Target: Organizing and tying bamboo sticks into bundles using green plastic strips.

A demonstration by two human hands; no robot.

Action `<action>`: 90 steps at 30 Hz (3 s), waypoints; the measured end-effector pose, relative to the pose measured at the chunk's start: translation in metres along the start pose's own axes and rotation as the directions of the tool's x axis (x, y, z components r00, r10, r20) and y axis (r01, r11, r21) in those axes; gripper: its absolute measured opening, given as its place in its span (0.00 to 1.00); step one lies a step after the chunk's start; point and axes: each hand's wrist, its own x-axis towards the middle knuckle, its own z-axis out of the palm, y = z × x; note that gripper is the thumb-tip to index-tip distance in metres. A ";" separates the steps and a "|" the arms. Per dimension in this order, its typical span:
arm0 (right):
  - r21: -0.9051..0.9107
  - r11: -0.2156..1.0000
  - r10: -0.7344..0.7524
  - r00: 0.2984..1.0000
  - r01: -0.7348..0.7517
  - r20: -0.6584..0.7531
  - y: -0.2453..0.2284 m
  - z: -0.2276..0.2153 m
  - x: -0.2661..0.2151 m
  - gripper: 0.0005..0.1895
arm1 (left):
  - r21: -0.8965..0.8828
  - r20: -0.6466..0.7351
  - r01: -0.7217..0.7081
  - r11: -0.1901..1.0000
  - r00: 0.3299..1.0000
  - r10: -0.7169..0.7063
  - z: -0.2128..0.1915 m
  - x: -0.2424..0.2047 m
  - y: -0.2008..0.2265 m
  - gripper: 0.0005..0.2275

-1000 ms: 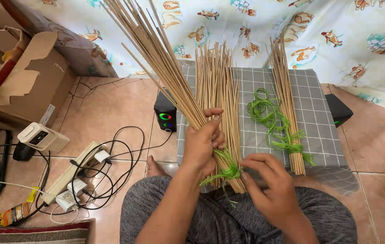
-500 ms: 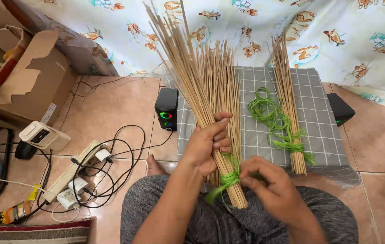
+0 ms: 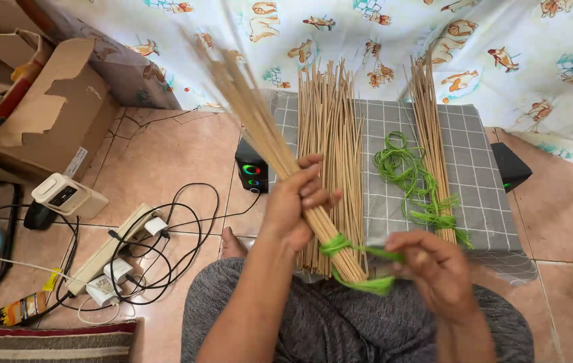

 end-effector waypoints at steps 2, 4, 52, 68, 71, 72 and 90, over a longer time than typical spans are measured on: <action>-0.332 0.939 0.026 0.982 -0.089 -0.188 -0.010 0.002 0.000 0.15 | -0.016 -0.001 -0.059 0.998 0.998 0.059 0.000 -0.004 0.007 0.08; -0.598 0.772 -0.083 0.898 -0.216 -0.432 -0.031 0.028 0.011 0.21 | -0.109 0.126 -0.122 0.986 0.983 0.136 0.004 -0.010 0.010 0.11; -0.698 0.693 0.240 0.971 -0.183 -0.016 -0.072 0.084 0.070 0.30 | -0.012 -0.033 -0.441 0.898 0.897 0.440 0.021 -0.016 -0.025 0.09; -0.760 0.599 -0.027 0.942 -0.254 -0.336 -0.058 -0.010 0.103 0.14 | 0.033 -0.076 -0.590 0.807 0.804 0.590 -0.002 -0.021 0.034 0.10; -0.852 0.355 0.010 0.912 -0.386 -0.409 -0.041 -0.015 0.113 0.25 | 0.150 -0.067 -0.527 0.836 0.838 0.541 0.003 -0.023 0.019 0.12; -0.922 0.102 -0.031 0.925 -0.374 -0.379 -0.040 -0.013 0.109 0.29 | 0.144 -0.065 -0.498 0.855 0.857 0.510 0.005 -0.023 0.014 0.11; -0.388 0.785 0.473 0.872 -0.483 -0.129 -0.032 0.089 0.016 0.51 | 0.226 0.019 -0.116 0.967 0.993 0.115 0.020 -0.033 -0.037 0.11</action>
